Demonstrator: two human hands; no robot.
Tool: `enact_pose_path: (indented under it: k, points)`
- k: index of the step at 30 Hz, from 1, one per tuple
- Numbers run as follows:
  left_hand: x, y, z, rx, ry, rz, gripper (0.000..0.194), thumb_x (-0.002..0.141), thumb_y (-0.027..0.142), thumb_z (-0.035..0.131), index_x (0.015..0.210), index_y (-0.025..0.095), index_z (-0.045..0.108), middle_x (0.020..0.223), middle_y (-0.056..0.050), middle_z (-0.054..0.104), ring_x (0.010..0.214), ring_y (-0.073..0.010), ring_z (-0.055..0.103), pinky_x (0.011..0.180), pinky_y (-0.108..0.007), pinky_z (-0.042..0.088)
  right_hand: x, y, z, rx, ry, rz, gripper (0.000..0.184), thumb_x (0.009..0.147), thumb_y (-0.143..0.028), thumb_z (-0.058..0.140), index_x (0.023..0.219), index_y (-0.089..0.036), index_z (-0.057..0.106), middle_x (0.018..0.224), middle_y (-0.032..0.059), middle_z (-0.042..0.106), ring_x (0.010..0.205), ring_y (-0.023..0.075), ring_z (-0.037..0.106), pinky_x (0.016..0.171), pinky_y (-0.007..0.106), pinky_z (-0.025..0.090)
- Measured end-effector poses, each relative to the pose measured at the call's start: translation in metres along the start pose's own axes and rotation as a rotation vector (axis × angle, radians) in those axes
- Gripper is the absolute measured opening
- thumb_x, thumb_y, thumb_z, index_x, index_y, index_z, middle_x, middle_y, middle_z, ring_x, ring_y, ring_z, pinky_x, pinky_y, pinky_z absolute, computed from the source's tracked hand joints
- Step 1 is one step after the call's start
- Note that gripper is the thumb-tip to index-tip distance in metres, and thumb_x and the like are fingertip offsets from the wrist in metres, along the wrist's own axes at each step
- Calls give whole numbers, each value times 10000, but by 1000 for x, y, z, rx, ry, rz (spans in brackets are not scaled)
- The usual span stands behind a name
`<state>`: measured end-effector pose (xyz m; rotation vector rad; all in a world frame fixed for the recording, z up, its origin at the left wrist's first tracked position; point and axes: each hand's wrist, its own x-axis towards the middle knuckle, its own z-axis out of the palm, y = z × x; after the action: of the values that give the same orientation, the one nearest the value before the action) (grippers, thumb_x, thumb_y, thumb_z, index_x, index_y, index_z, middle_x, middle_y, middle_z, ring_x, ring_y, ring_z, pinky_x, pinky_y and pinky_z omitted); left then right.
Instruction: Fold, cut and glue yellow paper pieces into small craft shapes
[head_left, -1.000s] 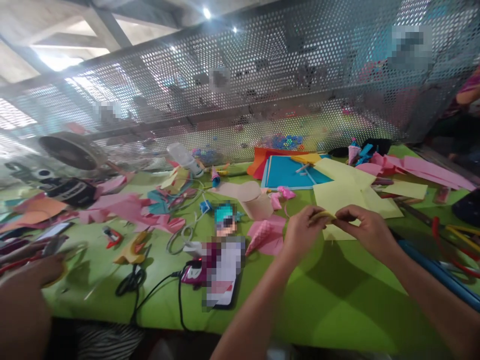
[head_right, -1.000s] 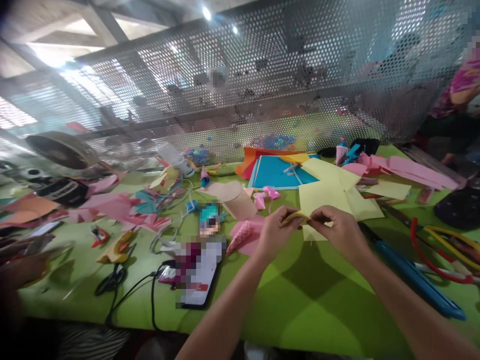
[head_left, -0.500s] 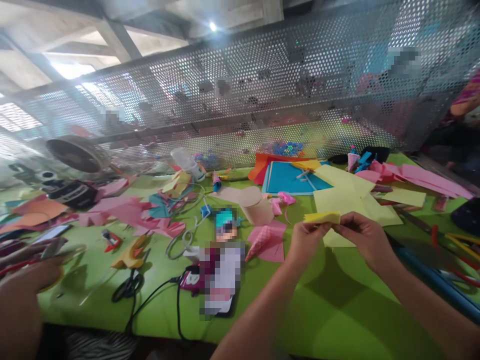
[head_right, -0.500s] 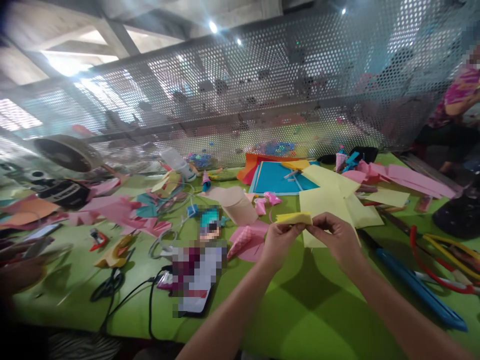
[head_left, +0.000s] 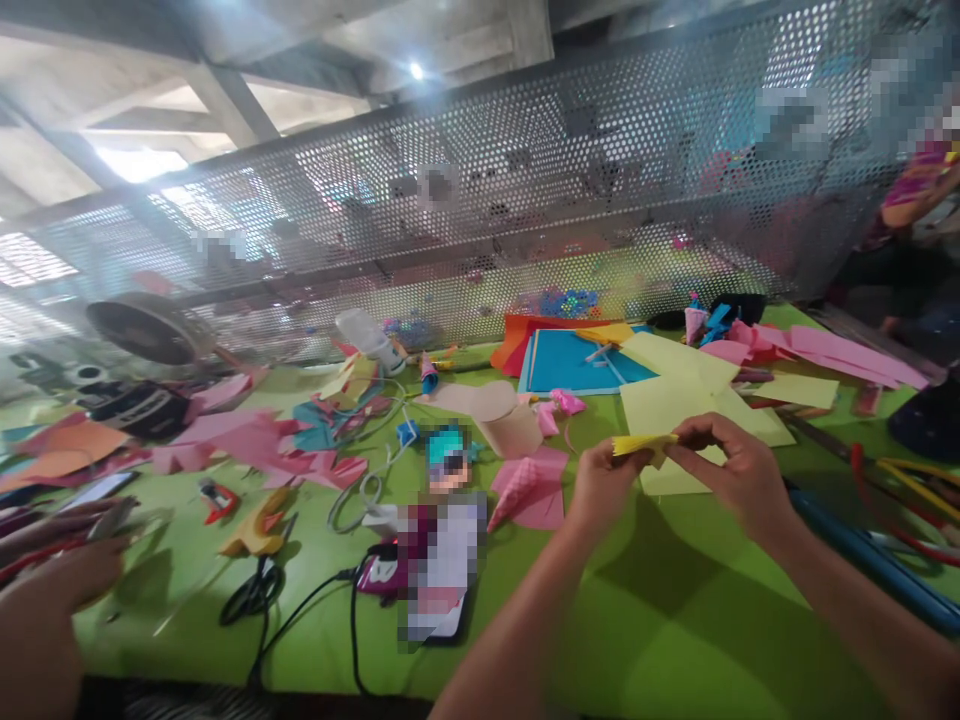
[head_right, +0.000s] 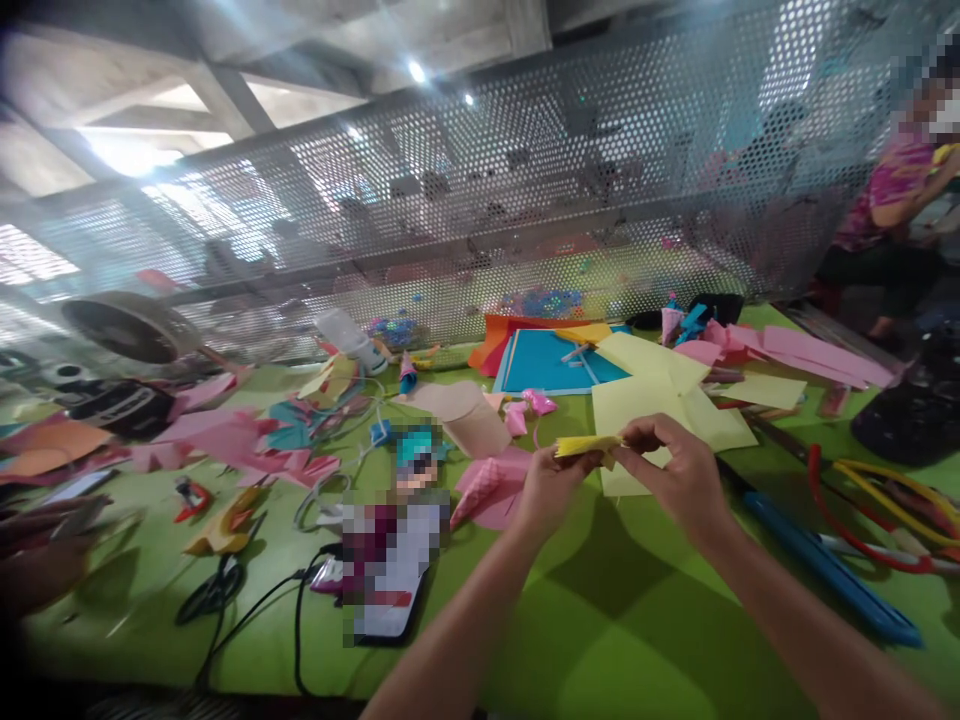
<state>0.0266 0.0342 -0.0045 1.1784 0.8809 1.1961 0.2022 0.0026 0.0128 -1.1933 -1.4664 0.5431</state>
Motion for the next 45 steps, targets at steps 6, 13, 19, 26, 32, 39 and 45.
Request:
enact_pose_path:
  k: [6, 13, 19, 26, 32, 39, 45]
  points:
    - [2, -1, -4, -19, -102, -102, 307, 698, 351, 855, 897, 119, 829, 876, -99, 793, 785, -196, 684, 827, -334, 534, 2, 3, 2, 58, 15, 68, 212, 843, -430, 785, 892, -239, 706, 791, 3, 685, 729, 167, 628, 685, 291, 515]
    - [6, -8, -9, 22, -163, -114, 449, 709, 463, 871, 973, 105, 811, 925, -108, 787, 797, -195, 679, 803, -319, 527, 1, 2, 2, 45, 62, 12, 168, 840, -382, 789, 879, -237, 716, 825, 8, 700, 743, 163, 627, 723, 302, 507]
    - [8, -10, -13, 63, -183, -108, 495, 732, 486, 848, 1038, 102, 780, 996, -121, 781, 832, -206, 691, 801, -316, 530, 4, 2, 1, 127, 42, 128, 230, 794, -430, 824, 835, -232, 714, 773, 5, 682, 715, 162, 606, 682, 292, 490]
    - [9, 18, -41, 697, -53, 6, 454, 799, 354, 786, 1227, 213, 728, 1167, -118, 748, 1087, -323, 681, 971, -456, 513, 11, 7, -4, 338, 21, 219, 273, 724, -436, 885, 816, -242, 716, 781, -4, 678, 709, 147, 589, 642, 267, 480]
    - [4, 39, -37, 580, -171, 183, 438, 1012, 425, 522, 1369, 214, 661, 1427, -131, 643, 1354, -299, 548, 1154, -470, 401, 11, 0, -14, 305, -242, 49, 149, 817, -338, 832, 830, -246, 715, 889, 18, 716, 874, 174, 665, 805, 292, 531]
    - [-2, 27, -25, 193, -462, -190, 463, 791, 538, 814, 1017, 138, 757, 989, -84, 735, 907, -193, 642, 833, -307, 470, 12, 0, -17, 315, -375, 37, 127, 838, -327, 814, 829, -244, 718, 944, 33, 728, 925, 185, 687, 846, 300, 540]
    - [2, 20, -21, 109, -242, -128, 465, 716, 550, 851, 834, 141, 663, 776, -1, 609, 700, -106, 497, 648, -242, 351, 11, 5, -12, 378, -246, 289, 308, 865, -462, 767, 1100, -263, 741, 1028, 47, 739, 916, 193, 682, 766, 297, 553]
